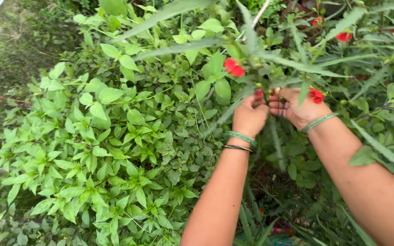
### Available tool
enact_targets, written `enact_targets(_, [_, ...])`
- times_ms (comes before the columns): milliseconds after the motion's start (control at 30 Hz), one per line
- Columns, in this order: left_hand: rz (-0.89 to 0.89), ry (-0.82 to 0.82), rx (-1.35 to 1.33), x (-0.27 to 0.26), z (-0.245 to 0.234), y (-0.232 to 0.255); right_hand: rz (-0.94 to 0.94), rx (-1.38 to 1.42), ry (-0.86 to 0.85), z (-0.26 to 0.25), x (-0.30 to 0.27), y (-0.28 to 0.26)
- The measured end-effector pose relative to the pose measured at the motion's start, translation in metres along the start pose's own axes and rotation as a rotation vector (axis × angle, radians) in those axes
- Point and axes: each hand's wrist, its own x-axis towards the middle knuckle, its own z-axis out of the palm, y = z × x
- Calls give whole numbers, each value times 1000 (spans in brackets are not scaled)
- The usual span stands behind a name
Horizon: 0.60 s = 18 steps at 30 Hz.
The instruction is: The person picks red flowers and seeds from green plants by hand.
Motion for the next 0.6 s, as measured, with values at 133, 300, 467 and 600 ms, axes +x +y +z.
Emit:
enact_targets(133, [-36,-102,-33,-10,-12,33,-34,-109,-113,-2,0,-1])
enact_targets(300, [-76,-53,2,-8,-6,29,-18,-167,-182,-14,0,-5])
enact_targets(467, [39,-56,17,-1,4,21,14,-215,-133,-15,-7,-16])
enact_targets(600, [76,-117,-317,-8,15,21,21,-236,-69,-31,1,-9])
